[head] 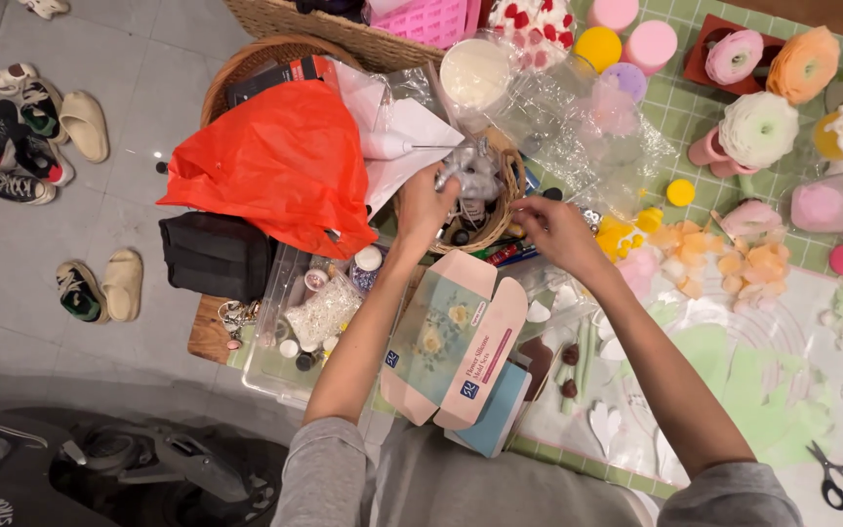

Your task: The recorder is preparing candle materials, including cutting wicks and assembling wax petal decorations on a silicone mat.

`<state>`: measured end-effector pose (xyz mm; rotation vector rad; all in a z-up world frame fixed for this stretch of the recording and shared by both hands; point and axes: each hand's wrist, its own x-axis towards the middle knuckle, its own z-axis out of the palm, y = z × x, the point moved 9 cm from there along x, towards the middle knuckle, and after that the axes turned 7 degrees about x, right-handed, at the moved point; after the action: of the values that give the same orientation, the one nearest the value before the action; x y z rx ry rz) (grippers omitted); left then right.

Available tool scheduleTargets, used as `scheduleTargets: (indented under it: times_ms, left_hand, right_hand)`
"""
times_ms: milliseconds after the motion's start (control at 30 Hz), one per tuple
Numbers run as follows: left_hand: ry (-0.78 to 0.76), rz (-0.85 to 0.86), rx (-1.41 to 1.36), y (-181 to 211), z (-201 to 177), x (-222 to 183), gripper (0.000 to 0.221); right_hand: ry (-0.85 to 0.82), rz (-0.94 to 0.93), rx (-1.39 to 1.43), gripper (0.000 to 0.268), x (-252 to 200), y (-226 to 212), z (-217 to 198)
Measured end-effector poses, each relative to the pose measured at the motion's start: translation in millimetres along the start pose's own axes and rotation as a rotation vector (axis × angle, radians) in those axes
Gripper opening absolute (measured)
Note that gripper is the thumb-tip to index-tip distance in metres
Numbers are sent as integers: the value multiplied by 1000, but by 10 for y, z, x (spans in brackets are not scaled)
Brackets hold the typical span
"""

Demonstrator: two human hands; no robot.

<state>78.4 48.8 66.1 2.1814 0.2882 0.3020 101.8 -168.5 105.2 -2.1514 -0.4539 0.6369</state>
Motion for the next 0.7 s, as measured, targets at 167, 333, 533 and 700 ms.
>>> scheduleTargets:
  times_ms: [167, 333, 533, 700]
  left_hand:
    - [65, -20, -6, 77, -105, -16, 19]
    - [-24, -32, 192, 295, -121, -181, 35]
    - [-112, 132, 399, 549, -555, -577, 53]
    - [94, 216, 855, 592, -1722, -390, 99]
  right_hand:
    - [-11, -10, -66, 28, 1, -102, 57]
    - [1, -23, -118, 27, 53, -232, 16]
    - [-9, -35, -175, 27, 58, -499, 13]
    - [38, -252, -164, 27, 172, -831, 139]
